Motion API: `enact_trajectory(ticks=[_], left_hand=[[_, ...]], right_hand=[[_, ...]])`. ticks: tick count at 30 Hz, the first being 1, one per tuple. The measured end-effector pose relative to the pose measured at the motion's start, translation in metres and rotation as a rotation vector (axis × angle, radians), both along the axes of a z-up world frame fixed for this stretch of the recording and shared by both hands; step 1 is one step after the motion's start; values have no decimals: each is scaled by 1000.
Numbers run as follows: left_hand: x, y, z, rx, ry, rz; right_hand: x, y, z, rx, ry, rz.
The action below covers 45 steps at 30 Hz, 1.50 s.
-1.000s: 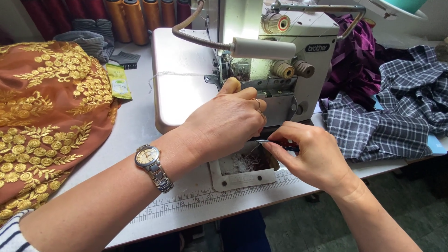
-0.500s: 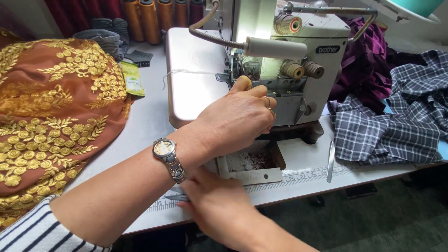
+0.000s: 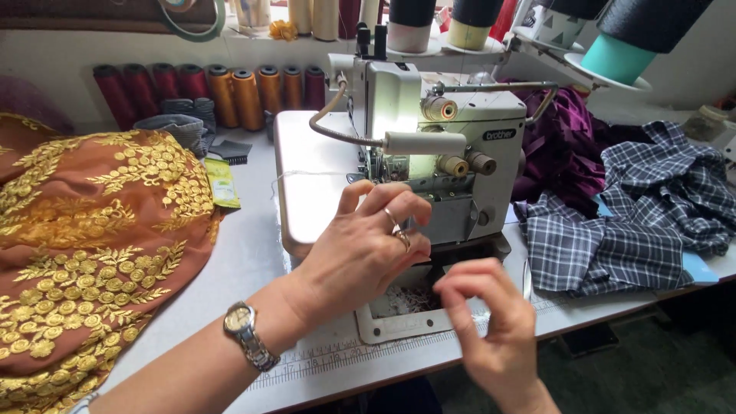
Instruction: Threading an industrial overlock sewing machine using tweezers to guide the thread through various tensioners and guides.
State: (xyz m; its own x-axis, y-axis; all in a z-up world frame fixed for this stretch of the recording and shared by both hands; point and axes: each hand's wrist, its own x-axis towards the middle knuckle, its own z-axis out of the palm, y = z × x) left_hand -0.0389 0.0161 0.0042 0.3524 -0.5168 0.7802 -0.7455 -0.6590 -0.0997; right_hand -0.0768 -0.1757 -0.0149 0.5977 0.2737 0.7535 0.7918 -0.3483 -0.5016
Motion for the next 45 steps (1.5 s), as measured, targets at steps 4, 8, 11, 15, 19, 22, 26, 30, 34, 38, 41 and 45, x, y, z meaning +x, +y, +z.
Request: enact_trajectory(ticks=[4,8,11,15,19,22,26,30,34,38,41,45], left_hand=[[-18,-4,0,-54,-91,12],[-28,-1,0,-178,-84,45],[-32,4,-2,-241,-33,23],[-48,-3,1,-357,61,-66],[-68,-9,10,-446,198,-145],[-70,-10,18,-546,309,-190],[-70,-8,29,-639,324,-147],[-56,8,24,-738,354,32],[-42,16,13,-661,418,140],[-38,17,14,-633,487,194],[-38,17,15,-638,510,192],[-39,16,18,-661,570,179]], right_hand=[[29,1,26,-94,-54,88],[50,15,39,-236,-104,390],[58,16,37,-271,-98,470],[51,12,40,-323,-173,428],[41,5,41,-379,-202,345],[40,14,47,-347,-150,421],[49,23,42,-279,-146,501],[48,26,41,-183,-108,405],[52,27,37,-168,-91,344],[56,30,33,-178,-191,283],[58,31,29,-155,-214,269],[59,34,26,-103,-197,252]])
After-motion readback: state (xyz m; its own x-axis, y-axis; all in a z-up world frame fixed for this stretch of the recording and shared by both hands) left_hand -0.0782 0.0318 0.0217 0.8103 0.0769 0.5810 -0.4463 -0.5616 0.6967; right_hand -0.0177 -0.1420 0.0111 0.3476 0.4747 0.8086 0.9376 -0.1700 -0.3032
